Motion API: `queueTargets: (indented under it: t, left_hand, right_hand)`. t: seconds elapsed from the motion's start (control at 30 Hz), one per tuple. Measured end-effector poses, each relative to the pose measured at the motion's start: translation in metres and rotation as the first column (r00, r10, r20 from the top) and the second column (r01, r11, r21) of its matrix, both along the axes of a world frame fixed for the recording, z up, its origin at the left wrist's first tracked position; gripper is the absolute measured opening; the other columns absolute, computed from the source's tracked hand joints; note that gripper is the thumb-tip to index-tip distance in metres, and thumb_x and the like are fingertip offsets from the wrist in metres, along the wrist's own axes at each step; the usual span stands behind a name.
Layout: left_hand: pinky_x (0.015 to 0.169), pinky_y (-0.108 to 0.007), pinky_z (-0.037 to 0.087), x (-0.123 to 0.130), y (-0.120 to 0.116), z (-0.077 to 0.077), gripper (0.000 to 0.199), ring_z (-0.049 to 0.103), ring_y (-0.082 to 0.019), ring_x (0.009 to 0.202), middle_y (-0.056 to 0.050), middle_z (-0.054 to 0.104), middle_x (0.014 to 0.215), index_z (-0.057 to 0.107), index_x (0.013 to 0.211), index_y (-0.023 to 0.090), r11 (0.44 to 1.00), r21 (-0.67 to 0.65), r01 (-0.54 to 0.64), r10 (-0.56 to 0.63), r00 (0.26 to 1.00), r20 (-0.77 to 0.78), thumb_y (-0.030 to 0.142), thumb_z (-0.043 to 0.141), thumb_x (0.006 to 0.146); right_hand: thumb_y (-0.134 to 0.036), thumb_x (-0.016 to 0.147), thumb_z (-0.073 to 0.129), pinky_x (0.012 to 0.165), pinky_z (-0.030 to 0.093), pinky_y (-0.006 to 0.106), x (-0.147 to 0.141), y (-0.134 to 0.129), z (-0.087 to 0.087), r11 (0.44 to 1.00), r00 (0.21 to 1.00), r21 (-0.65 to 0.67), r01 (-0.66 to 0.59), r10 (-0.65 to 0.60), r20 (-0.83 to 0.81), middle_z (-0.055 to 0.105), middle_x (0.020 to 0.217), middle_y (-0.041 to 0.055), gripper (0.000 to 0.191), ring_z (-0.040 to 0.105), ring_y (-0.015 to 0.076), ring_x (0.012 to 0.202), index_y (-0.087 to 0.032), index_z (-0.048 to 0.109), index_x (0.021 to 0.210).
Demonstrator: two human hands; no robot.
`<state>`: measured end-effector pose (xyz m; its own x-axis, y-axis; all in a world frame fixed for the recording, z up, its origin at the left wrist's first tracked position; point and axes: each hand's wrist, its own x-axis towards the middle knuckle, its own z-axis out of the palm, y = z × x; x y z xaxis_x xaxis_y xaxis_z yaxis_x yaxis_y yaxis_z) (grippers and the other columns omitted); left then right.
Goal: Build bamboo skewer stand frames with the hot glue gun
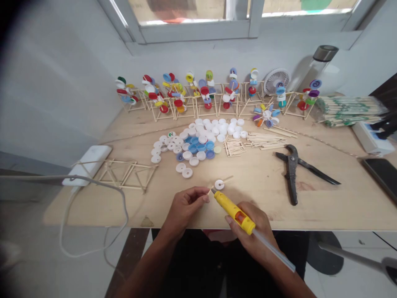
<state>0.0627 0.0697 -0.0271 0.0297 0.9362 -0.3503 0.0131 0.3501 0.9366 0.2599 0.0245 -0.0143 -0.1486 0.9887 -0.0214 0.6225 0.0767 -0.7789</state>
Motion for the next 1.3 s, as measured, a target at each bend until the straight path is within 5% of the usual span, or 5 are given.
queueTargets:
  t: [1.3]
  left_hand:
    - [0.055, -0.022, 0.042, -0.0014, 0.0018, 0.0020, 0.020, 0.057, -0.013, 0.060, -0.002, 0.068, 0.065, 0.073, 0.078, 0.016, 1.000, 0.000, 0.015, -0.015, 1.000, -0.004, 0.030, 0.069, 0.065]
  right_hand:
    - [-0.039, 0.083, 0.053, 0.048, 0.035, 0.025, 0.0032, 0.0031, -0.0001, 0.998, 0.990, 0.057, -0.019, 0.011, 0.140, 0.049, 0.058, -0.0031, 0.027, 0.047, 0.0115, 0.052, -0.022, 0.044, 0.064]
